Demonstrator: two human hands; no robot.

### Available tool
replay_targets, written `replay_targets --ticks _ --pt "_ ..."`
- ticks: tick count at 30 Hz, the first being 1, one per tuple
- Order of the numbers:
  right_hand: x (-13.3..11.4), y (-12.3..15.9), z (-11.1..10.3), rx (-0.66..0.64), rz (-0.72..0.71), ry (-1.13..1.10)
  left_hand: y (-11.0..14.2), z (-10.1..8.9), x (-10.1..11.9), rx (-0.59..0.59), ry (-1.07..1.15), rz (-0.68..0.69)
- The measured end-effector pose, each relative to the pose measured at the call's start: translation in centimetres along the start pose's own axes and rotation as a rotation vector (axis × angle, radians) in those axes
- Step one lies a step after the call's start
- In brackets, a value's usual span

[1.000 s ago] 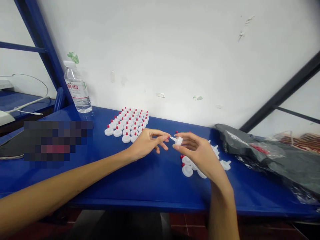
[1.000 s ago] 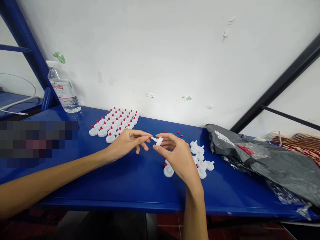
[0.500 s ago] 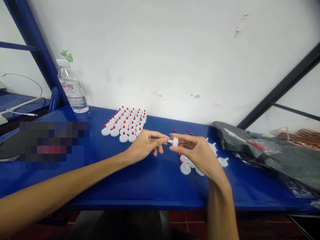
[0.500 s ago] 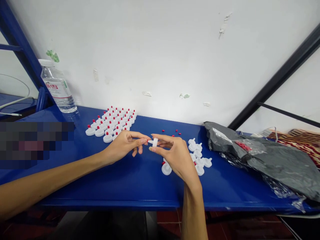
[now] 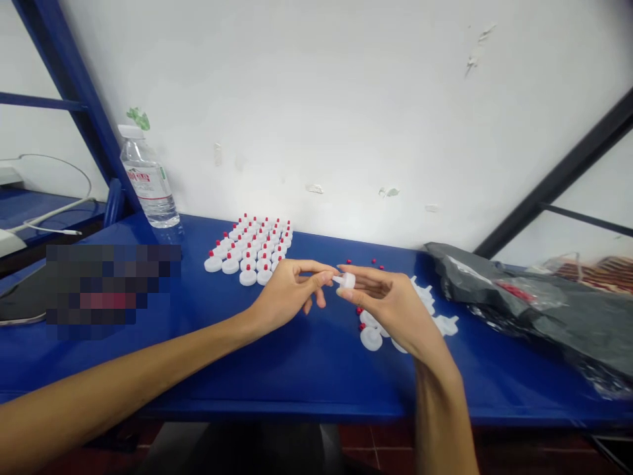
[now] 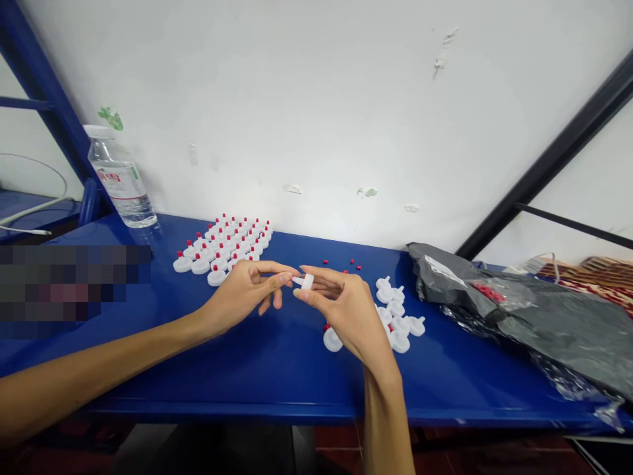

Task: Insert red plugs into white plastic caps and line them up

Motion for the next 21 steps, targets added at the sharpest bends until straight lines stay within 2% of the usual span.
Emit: replay_targets --ticks 5,8,10,12,14,16,18,21 --pt "-0.1 0.1 0.4 -0.12 0.013 -0.108 0.3 -0.4 1.7 -0.067 -0.043 -0.01" --pt "-0.2 0.1 0.8 -0.14 -0.001 -0.072 1.5 -1.7 3.4 -0.05 -0.149 0.0" --pt "-0.1 0.0 0.7 -0.066 -0.032 -0.011 2.7 -3.3 4.4 0.042 -0.281 0.022" --pt "0.2 -0.1 0.4 0.009 -0.044 0.053 4.0 -5.5 5.0 0.199 -0.466 0.041" --pt "0.5 -0.2 -0.2 0.043 -0.039 0.099 5.1 -8.1 5.0 0.362 -0.695 0.071" --pt "0.5 -0.1 -0.6 0.047 -0.032 0.119 5.8 -10.6 4.4 0.469 -0.959 0.07" --pt "0.2 0.2 -1.0 0.05 -0.028 0.128 5.9 -12.6 3.4 0.495 -1.108 0.01" --pt "-0.8 0.9 -1.4 0.06 -0.035 0.161 5.5 -14.0 1.9 0.395 -1.155 -0.092"
Point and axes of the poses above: each hand's wrist, its own y-axis away from the middle knuckle, its own z-axis out of the palm, x = y × z, the point moved 1 cm from there along -y, towards the middle knuckle, and after that the axes turned 5 degrees about -z, right-handed, at the moved point
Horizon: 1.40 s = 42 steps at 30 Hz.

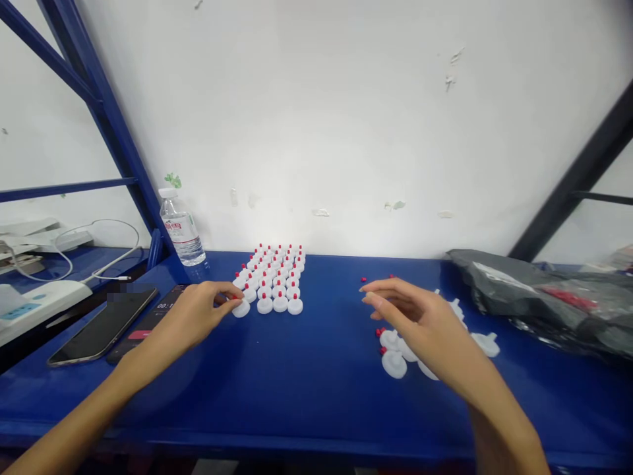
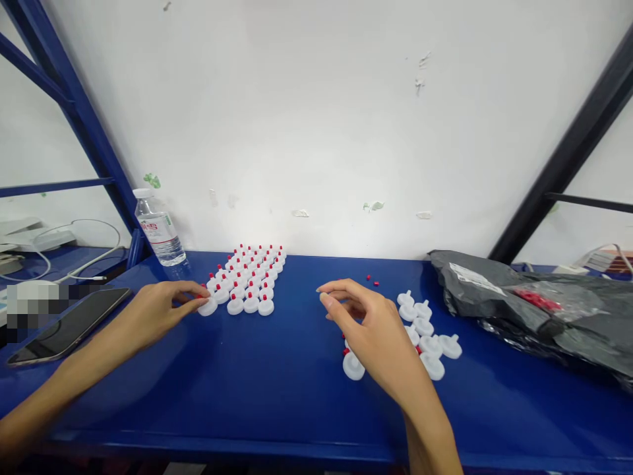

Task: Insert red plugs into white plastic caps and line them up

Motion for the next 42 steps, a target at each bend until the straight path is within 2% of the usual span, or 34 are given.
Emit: replay_targets --ticks 3,7,9,12,14,16,19,22,25,29,34,38,42 --pt "-0.8 0.8 -0.8 0.012 -0.023 0.103 -0.5 1.1 -0.2 -0.072 0.013 0.02" --pt "-1.0 2.0 -2.1 0.051 0.002 0.334 -0.7 1.9 0.2 0.004 -0.06 0.033" --pt "-0.8 2.7 -2.7 0.03 0.054 0.433 -0.2 1.9 0.7 0.048 -0.137 0.037" --pt "-0.2 3.6 -3.2 -0.065 0.163 0.514 1.2 1.7 2.8 0.151 -0.239 0.095" --pt "0.2 3.9 -3.2 -0.119 0.225 0.549 2.4 1.9 5.0 0.175 -0.208 0.191" --pt "0.5 3.8 -2.9 -0.135 0.265 0.592 3.4 2.9 7.6 0.087 -0.093 0.344" --pt "0.8 3.4 -2.2 -0.129 0.258 0.647 4.0 5.6 11.2 -0.111 0.026 0.531" --pt "1.0 3.0 -1.5 -0.138 0.207 0.67 3.1 8.9 13.6 -0.203 0.005 0.632" --pt "0.9 3.1 -1.7 -0.119 0.143 0.673 1.6 11.7 15.0 -0.223 0.029 0.663" --pt "0.2 3.5 -3.1 -0.044 0.078 0.563 -0.2 13.6 16.0 -0.22 0.116 0.657" --pt "-0.6 3.7 -4.5 0.063 0.062 0.334 -0.7 13.7 15.7 -0.225 0.209 0.672" --pt "-0.5 3.0 -4.3 0.101 0.001 0.281 -0.4 13.4 15.3 -0.21 0.23 0.64" --pt "0.1 1.8 -3.6 0.126 -0.015 0.249 -0.4 13.7 15.5 -0.228 0.255 0.674"
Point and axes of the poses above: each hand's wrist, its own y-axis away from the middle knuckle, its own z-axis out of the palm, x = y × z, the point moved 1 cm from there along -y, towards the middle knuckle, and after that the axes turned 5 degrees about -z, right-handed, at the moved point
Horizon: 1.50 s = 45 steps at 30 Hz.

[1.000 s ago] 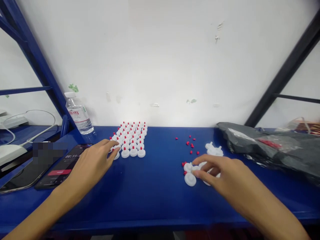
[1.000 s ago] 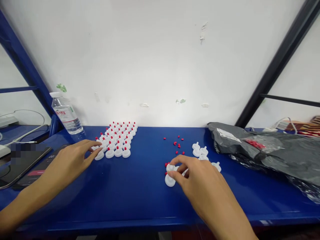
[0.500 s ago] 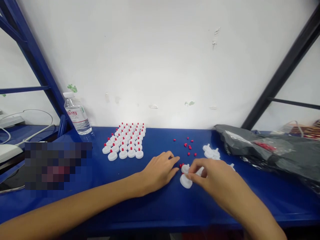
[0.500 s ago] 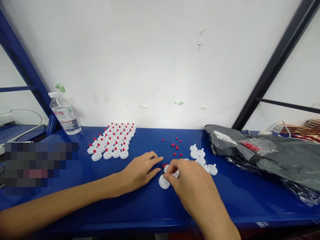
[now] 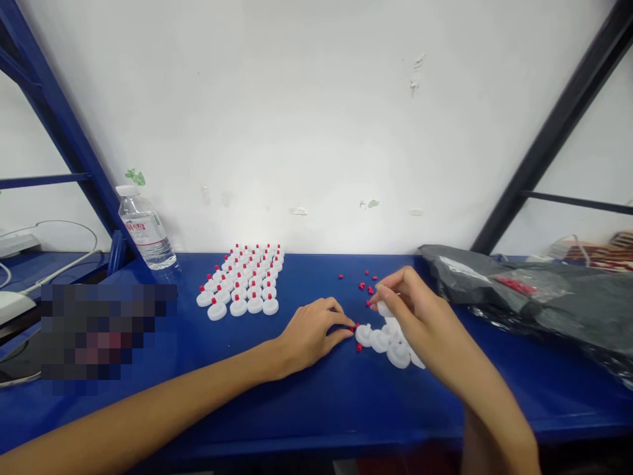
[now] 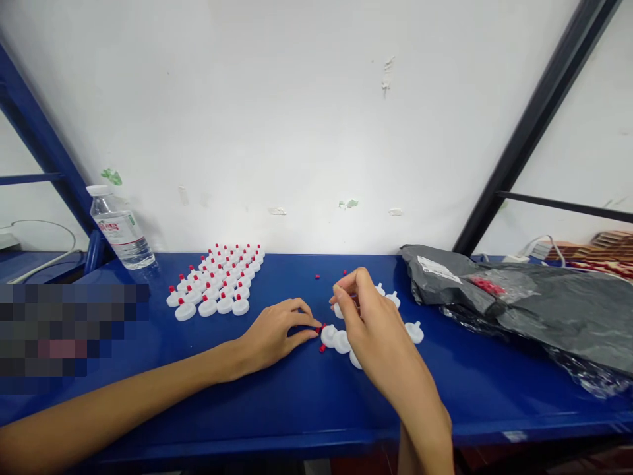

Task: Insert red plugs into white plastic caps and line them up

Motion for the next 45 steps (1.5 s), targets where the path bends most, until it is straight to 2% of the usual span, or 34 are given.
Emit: replay_targets --ticks 5,11,14,18,28,36,45 --pt "0.2 -1.1 1.6 -0.039 0.014 -0.03 -0.1 -0.1 0.2 0.061 0.164 -0.016" --pt "0.3 -1.6 3.2 -0.065 0.059 -0.139 0.0 -2.6 0.4 0.201 0.711 -0.279" --pt "0.2 -1.6 3.9 -0.092 0.049 -0.194 0.0 -3.3 0.1 0.187 0.942 -0.323" --pt "0.0 -1.6 4.5 -0.103 0.044 -0.258 0.1 -3.3 -0.1 0.147 1.081 -0.323" --pt "0.0 -1.9 5.0 -0.093 0.028 -0.286 0.2 -3.5 0.2 0.122 1.109 -0.317" --pt "0.1 -2.1 5.3 -0.042 0.058 -0.448 0.4 -3.9 0.8 0.18 1.029 -0.253" --pt "-0.3 -1.9 5.3 -0.066 0.078 -0.555 1.0 -3.8 1.1 0.221 0.989 -0.281"
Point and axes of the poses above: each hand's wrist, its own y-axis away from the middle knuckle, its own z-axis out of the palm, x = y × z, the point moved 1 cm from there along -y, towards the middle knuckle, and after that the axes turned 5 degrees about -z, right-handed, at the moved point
